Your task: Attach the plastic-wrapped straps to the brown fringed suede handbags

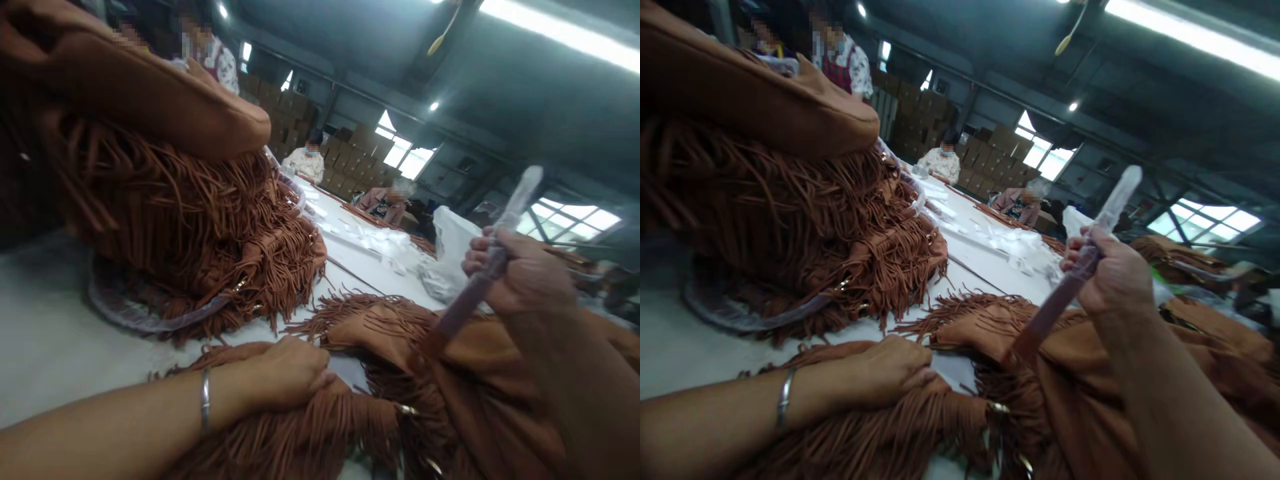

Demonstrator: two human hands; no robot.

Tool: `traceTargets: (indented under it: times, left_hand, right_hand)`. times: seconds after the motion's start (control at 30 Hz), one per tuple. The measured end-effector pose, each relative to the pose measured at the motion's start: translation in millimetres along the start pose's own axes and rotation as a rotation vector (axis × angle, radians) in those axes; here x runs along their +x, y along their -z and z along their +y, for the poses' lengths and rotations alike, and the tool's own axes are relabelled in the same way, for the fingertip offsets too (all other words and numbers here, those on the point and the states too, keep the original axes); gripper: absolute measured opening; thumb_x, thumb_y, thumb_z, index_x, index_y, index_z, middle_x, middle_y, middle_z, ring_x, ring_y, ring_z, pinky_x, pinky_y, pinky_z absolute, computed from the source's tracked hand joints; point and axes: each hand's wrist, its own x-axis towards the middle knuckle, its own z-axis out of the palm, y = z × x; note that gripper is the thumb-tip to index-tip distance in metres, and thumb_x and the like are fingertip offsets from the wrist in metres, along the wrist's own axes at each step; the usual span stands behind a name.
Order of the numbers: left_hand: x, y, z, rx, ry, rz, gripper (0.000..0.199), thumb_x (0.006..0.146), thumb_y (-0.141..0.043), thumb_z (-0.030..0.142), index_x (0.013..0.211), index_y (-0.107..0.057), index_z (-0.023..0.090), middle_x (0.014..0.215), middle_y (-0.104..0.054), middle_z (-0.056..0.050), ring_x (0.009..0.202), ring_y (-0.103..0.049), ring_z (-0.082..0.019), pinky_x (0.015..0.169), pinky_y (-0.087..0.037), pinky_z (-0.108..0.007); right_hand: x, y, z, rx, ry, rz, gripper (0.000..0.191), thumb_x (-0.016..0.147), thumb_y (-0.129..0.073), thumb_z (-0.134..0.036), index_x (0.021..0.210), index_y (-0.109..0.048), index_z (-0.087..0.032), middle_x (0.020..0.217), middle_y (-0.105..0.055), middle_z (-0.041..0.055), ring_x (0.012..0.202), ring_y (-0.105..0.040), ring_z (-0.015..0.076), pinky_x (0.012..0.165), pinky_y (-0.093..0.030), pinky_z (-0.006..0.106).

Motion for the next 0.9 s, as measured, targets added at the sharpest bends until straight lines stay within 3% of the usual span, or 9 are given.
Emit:
traceTargets:
  times: [0.07, 0.2, 0.27, 0.37, 0.47, 0.53, 0.6, 0.73, 0.9]
  left_hand:
    - [1, 0.0, -4, -0.042, 0.014, -0.011, 0.036, 0.092, -0.036, 0.041, 0.084, -0.062, 0.019, 0.082, -0.066, -0.007, 0.075, -0.061, -0.022, 0.069, -0.044, -0.031]
    - [8, -2.3, -14, -0.097, 0.08, -0.014, 0.031, 0.09, -0.04, 0.038, 0.082, -0.063, 0.018, 0.082, -0.065, -0.007, 0.078, -0.059, -0.02, 0.069, -0.041, -0.027]
    - [10, 0.7, -15, -0.108, 0.16, 0.032, 0.027, 0.088, -0.044, 0.035, 0.077, -0.062, 0.017, 0.081, -0.064, -0.007, 0.079, -0.059, -0.022, 0.071, -0.041, -0.028]
    - [8, 16.5, -4, -0.136, 0.301, 0.214, 0.021, 0.086, -0.047, 0.029, 0.078, -0.06, 0.014, 0.086, -0.063, -0.011, 0.089, -0.058, -0.025, 0.079, -0.041, -0.031]
    - [0, 39.9, 25, -0.253, 0.354, 0.397, 0.026, 0.089, -0.04, 0.029, 0.092, -0.058, 0.01, 0.097, -0.062, -0.014, 0.096, -0.057, -0.024, 0.084, -0.041, -0.033]
    - [-10, 51.8, 53, -0.389, 0.304, 0.401, 0.041, 0.094, -0.031, 0.04, 0.099, -0.057, 0.009, 0.097, -0.063, -0.014, 0.09, -0.059, -0.02, 0.08, -0.045, -0.031]
    - [-23, 55.0, 86, -0.705, 0.18, 0.281, 0.055, 0.095, -0.026, 0.054, 0.105, -0.057, 0.01, 0.099, -0.064, -0.013, 0.086, -0.062, -0.018, 0.076, -0.048, -0.029]
    - [-46, 33.2, 158, -1.509, -0.122, -0.165, 0.057, 0.079, -0.06, 0.061, 0.102, -0.058, 0.009, 0.099, -0.064, -0.014, 0.086, -0.062, -0.019, 0.079, -0.048, -0.031]
    - [-47, 10.7, 213, -1.778, 0.021, -0.018, 0.038, 0.086, -0.053, 0.05, 0.082, -0.05, 0.012, 0.065, -0.062, -0.008, 0.057, -0.061, -0.018, 0.059, -0.048, -0.028]
  right_hand:
    - [-62, 23, -7, 0.304, -0.243, -0.204, 0.019, 0.084, -0.053, -0.044, 0.087, -0.05, -0.025, 0.063, -0.041, -0.0026, 0.045, -0.035, 0.0068, 0.037, -0.031, 0.017]
    - [-192, 49, 20, 0.241, -0.661, -0.545, 0.039, 0.073, -0.065, -0.054, 0.086, -0.048, -0.021, 0.056, -0.048, -0.0053, 0.034, -0.036, 0.0052, 0.03, -0.028, 0.017]
    - [-245, 58, 42, 0.193, -0.669, -0.754, 0.042, 0.078, -0.059, -0.058, 0.084, -0.046, -0.018, 0.059, -0.051, -0.0044, 0.036, -0.039, 0.0032, 0.033, -0.03, 0.014]
    - [-297, 66, 67, 0.181, -0.597, -0.828, 0.044, 0.083, -0.051, -0.06, 0.087, -0.045, -0.017, 0.062, -0.05, -0.0046, 0.039, -0.039, 0.0018, 0.037, -0.032, 0.013]
    - [-322, 71, 72, 0.196, -0.486, -0.755, 0.043, 0.086, -0.046, -0.06, 0.084, -0.044, -0.017, 0.064, -0.049, -0.0044, 0.041, -0.039, 0.0024, 0.039, -0.033, 0.014]
    - [-330, 73, 69, 0.207, -0.415, -0.706, 0.043, 0.086, -0.046, -0.06, 0.083, -0.044, -0.017, 0.064, -0.049, -0.0041, 0.043, -0.041, 0.0031, 0.04, -0.033, 0.015]
    - [-334, 72, 63, 0.208, -0.366, -0.654, 0.043, 0.087, -0.046, -0.06, 0.082, -0.045, -0.017, 0.065, -0.049, -0.0035, 0.045, -0.041, 0.0039, 0.041, -0.033, 0.016]
    - [-334, 66, 49, 0.227, -0.324, -0.58, 0.041, 0.087, -0.047, -0.059, 0.084, -0.047, -0.017, 0.065, -0.051, -0.003, 0.045, -0.041, 0.005, 0.041, -0.032, 0.017]
    - [-341, 61, 31, 0.315, -0.282, -0.535, 0.041, 0.085, -0.053, -0.056, 0.094, -0.05, -0.017, 0.071, -0.054, -0.0007, 0.054, -0.048, 0.0087, 0.052, -0.041, 0.022]
